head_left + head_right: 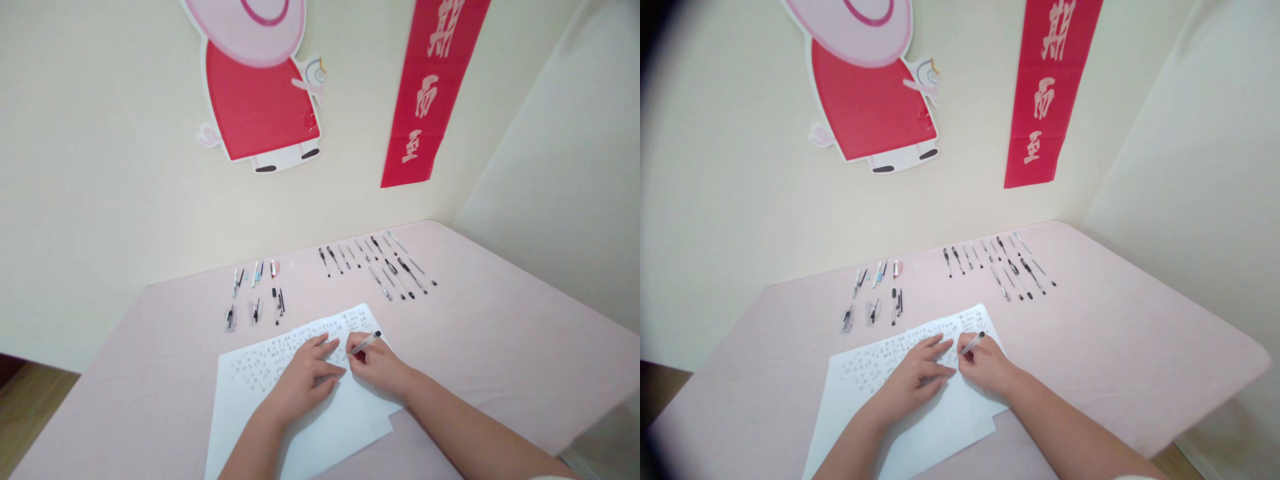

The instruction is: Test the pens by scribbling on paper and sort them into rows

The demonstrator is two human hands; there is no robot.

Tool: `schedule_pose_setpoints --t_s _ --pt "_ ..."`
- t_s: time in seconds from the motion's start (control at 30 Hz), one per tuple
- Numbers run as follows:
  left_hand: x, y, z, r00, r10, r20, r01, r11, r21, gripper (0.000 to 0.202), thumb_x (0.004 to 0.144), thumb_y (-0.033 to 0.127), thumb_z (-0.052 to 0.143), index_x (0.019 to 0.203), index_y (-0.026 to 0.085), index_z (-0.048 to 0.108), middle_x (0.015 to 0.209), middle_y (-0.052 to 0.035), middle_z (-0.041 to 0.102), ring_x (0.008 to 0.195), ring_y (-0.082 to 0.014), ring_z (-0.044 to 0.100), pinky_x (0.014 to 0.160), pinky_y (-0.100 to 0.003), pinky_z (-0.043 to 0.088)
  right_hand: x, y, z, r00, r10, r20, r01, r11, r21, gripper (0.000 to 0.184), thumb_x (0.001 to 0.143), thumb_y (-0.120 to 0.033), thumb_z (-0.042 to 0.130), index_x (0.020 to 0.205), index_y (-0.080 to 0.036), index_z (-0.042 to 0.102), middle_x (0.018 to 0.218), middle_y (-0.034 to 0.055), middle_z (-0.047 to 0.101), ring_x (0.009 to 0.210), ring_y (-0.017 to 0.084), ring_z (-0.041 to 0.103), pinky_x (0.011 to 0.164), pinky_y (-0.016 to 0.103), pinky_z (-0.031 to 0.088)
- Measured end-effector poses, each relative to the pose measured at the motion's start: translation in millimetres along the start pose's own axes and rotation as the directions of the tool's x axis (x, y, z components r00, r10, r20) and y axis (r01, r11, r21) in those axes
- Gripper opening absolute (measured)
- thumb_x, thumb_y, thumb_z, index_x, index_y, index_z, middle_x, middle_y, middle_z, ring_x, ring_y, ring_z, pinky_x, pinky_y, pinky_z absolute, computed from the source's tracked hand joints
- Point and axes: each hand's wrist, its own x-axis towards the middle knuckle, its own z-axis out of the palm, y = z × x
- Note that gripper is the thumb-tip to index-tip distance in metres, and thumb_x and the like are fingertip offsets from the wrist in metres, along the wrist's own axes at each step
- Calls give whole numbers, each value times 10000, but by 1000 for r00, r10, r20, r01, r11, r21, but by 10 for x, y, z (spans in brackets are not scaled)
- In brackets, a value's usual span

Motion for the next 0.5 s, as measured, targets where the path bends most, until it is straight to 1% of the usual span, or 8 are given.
schedule_pose_setpoints --t_s 0.1,0.17,0.3,0.4,0.5 --pt "8 9 -11 1000 5 5 -5 1000 1 310 802 217 579 1057 353 692 1414 11 452 1349 -279 310 1082 -493 268 2 13 10 1000 21 8 -21 999 35 130 649 -62 486 655 -186 527 584 -36 480 553 109 452 549 217 339" --pt "12 17 -19 1000 6 9 -6 1000 6 312 802 216 578 1058 353 691 1415 9 451 1349 -280 311 1079 -495 271 7 25 12 997 67 22 -69 993 93 129 633 -60 487 642 -187 514 567 -46 462 532 103 440 529 211 331" --pt "12 24 -25 1000 2 5 -2 1000 14 304 805 217 572 1051 345 696 1411 3 457 1344 -283 319 1072 -504 278 27 47 -1 987 160 -1 -155 957 244 87 684 -107 487 662 -189 508 578 -45 454 538 106 436 523 211 343" --pt "9 21 -22 1000 2 0 -2 1000 9 296 806 220 572 1044 341 699 1408 0 460 1342 -284 322 1071 -509 278 47 58 -12 984 177 -13 -165 941 295 69 723 -135 488 704 -190 525 603 -39 463 569 114 440 551 222 360" --pt "7 28 -23 1000 2 -10 -2 1000 -5 296 801 217 577 1039 343 701 1401 1 469 1340 -283 326 1070 -505 285 62 57 -25 982 187 -15 -172 931 321 78 731 -134 490 729 -191 543 623 -37 479 593 119 448 569 225 371"
